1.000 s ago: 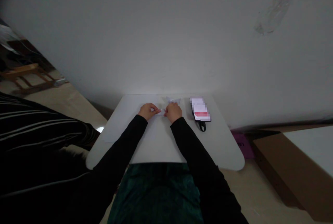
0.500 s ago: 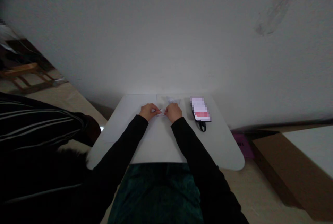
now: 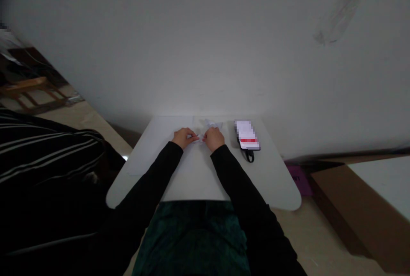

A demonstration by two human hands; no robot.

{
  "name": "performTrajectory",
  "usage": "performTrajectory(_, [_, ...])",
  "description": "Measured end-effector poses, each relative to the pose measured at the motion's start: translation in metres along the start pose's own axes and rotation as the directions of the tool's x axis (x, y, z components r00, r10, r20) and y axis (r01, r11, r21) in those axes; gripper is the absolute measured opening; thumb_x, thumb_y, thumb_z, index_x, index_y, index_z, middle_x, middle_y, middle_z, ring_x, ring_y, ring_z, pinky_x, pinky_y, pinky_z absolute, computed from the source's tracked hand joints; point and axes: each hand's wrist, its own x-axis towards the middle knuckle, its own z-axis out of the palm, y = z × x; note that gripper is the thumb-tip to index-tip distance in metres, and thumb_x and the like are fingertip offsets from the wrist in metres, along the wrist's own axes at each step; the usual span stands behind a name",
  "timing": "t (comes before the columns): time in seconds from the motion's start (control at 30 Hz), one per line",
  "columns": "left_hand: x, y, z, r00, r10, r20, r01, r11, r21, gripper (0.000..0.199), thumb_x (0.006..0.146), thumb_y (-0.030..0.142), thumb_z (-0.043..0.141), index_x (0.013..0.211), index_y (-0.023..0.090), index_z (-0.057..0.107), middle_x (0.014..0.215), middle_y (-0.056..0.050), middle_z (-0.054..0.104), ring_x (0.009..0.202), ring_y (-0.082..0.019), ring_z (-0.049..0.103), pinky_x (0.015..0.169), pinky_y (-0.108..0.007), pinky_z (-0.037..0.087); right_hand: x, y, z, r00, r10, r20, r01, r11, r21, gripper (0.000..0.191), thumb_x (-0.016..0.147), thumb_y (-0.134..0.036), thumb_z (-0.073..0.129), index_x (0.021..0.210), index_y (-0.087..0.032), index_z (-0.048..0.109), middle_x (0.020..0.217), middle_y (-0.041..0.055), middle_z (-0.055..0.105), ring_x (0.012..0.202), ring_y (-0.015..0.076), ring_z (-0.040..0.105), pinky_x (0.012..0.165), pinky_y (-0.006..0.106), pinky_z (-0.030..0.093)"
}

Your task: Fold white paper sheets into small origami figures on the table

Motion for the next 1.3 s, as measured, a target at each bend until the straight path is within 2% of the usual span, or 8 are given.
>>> performTrajectory(0.6, [0.0017, -0.0033, 0.0017, 1.000, -0.005, 0.000, 0.005, 1.000, -0.026, 0.024, 0.075, 0.046, 0.064, 0.081, 0.024, 0.072, 0.096, -0.002, 0.070, 0.097, -0.024, 0.059, 0.084, -0.037, 0.039, 0.0009, 0.0006, -0.0018, 0.999, 0.017, 0.028, -0.018, 0.999, 0.050, 0.010, 0.078, -0.024, 0.068, 0.083, -0.018, 0.074, 0.093, 0.0090, 0.068, 0.096, 0.0205, 0.058, 0.076, 0.026, 0.043])
performTrajectory(1.0, [0.0024, -0.0043, 0.0019, 0.999, -0.035, -0.003, 0.034, 0.998, -0.050, 0.024, 0.073, 0.047, 0.066, 0.080, 0.024, 0.073, 0.094, -0.001, 0.070, 0.093, -0.023, 0.060, 0.084, -0.035, 0.041, -0.0004, -0.0002, 0.0005, 0.999, 0.037, -0.005, -0.037, 0.998, 0.053, 0.010, 0.077, -0.024, 0.069, 0.084, -0.018, 0.073, 0.095, 0.0096, 0.067, 0.098, 0.0210, 0.058, 0.076, 0.026, 0.042])
performTrajectory(1.3, [0.0013, -0.0024, -0.0005, 0.999, -0.044, 0.005, 0.045, 0.996, -0.071, 0.022, 0.073, 0.044, 0.067, 0.079, 0.024, 0.073, 0.092, -0.002, 0.071, 0.092, -0.022, 0.061, 0.083, -0.034, 0.042, -0.0009, -0.0012, -0.0011, 1.000, 0.025, 0.013, -0.026, 0.998, 0.051, 0.009, 0.078, -0.023, 0.067, 0.083, -0.018, 0.073, 0.090, 0.0094, 0.068, 0.092, 0.0199, 0.060, 0.072, 0.025, 0.042])
